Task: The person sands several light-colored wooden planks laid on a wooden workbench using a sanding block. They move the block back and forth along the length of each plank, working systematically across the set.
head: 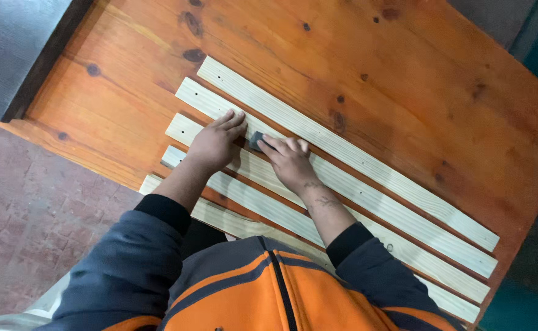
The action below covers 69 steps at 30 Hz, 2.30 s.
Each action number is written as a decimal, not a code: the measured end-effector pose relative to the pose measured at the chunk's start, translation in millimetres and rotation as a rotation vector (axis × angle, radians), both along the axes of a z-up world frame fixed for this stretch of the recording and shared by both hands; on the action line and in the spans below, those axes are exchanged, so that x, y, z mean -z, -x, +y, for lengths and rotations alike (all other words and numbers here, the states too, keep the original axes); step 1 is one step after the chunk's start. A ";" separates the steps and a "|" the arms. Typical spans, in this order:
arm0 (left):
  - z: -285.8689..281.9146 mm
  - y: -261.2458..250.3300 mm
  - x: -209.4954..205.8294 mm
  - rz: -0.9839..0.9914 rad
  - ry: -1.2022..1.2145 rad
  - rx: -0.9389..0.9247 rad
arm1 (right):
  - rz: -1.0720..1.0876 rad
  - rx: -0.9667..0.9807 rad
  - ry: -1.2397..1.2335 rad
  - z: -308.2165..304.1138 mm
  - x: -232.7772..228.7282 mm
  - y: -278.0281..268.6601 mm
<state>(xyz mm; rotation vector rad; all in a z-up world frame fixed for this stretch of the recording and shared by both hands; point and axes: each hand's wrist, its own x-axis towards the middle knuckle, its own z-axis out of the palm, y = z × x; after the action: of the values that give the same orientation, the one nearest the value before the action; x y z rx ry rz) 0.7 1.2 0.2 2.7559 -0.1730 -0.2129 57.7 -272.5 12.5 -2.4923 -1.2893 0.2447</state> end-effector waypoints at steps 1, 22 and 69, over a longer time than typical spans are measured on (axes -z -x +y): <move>1.4 0.7 0.7 -0.003 0.003 0.001 | -0.003 0.001 0.003 -14.1 0.8 3.5; -27.9 -6.7 -45.8 0.113 -0.180 -0.036 | -0.148 0.038 0.089 -102.6 -16.2 25.3; -60.1 -2.6 -87.8 0.350 -0.119 0.107 | -0.128 0.315 0.086 -51.9 21.4 23.0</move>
<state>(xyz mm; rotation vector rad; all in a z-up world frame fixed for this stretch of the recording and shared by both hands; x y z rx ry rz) 3.4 -58.9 88.0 2.7721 -0.2194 -0.7489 34.7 -324.4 -8.9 -2.7764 -0.9267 0.0671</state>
